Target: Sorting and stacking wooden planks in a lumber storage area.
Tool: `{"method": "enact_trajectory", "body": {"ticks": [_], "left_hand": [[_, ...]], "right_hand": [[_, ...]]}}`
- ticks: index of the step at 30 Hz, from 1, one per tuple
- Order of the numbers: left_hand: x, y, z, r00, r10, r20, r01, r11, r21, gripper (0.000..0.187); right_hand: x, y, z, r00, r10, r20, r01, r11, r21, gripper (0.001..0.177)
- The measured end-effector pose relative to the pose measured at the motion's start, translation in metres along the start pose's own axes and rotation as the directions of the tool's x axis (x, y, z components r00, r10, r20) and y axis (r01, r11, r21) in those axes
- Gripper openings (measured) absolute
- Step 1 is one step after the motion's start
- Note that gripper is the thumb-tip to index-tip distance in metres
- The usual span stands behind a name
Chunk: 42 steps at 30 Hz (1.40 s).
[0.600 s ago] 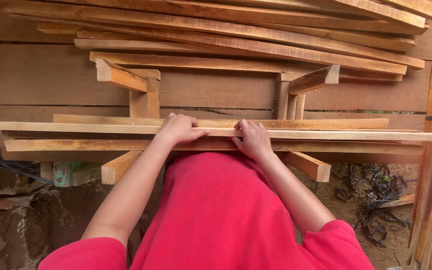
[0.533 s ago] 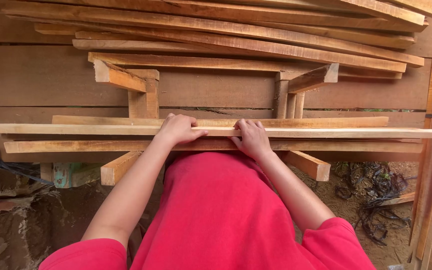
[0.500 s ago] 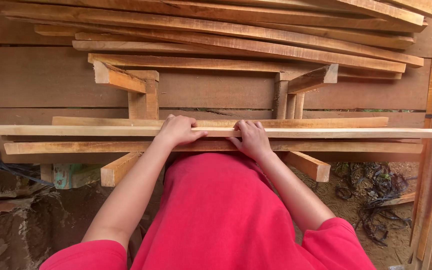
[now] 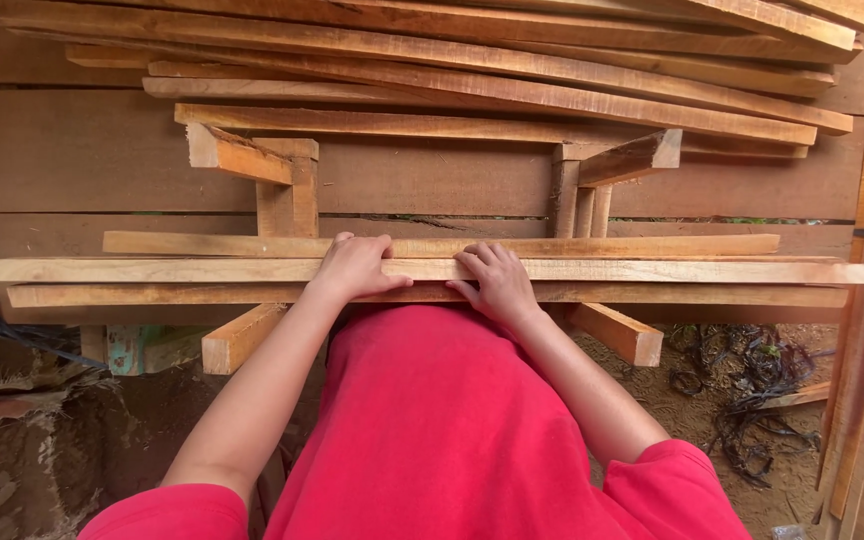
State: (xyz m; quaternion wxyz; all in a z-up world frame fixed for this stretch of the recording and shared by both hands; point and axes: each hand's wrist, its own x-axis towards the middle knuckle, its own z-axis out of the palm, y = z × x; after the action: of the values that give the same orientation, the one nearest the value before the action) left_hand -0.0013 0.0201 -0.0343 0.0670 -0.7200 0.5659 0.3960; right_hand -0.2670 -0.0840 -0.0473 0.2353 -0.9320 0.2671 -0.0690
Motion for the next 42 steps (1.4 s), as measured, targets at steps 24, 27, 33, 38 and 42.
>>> {"method": "enact_trajectory", "body": {"ticks": [24, 27, 33, 38, 42], "left_hand": [[-0.012, -0.020, 0.082, 0.696, 0.229, -0.681, -0.133, 0.973, 0.190, 0.049], [-0.002, -0.026, 0.095, 0.706, 0.234, -0.668, -0.135, 0.971, 0.197, 0.050], [-0.017, -0.019, 0.093, 0.705, 0.200, -0.680, -0.139, 0.980, 0.143, 0.050], [-0.010, -0.015, 0.067, 0.836, 0.108, -0.538, -0.120, 0.993, 0.013, 0.050], [-0.011, -0.012, 0.043, 0.946, 0.029, -0.323, -0.045, 0.998, -0.041, 0.061]], "right_hand": [[0.001, -0.003, 0.008, 0.987, -0.071, -0.142, 0.052, 0.989, -0.136, 0.048], [-0.002, 0.001, 0.009, 0.992, -0.056, -0.114, 0.043, 0.992, -0.116, 0.044], [-0.011, -0.004, 0.019, 0.969, -0.099, -0.227, 0.057, 0.981, -0.186, 0.042], [0.001, 0.011, 0.022, 0.989, -0.056, -0.140, 0.043, 0.994, -0.097, 0.042], [0.002, 0.004, 0.018, 0.993, -0.026, -0.119, 0.014, 0.995, -0.104, 0.041]]}}
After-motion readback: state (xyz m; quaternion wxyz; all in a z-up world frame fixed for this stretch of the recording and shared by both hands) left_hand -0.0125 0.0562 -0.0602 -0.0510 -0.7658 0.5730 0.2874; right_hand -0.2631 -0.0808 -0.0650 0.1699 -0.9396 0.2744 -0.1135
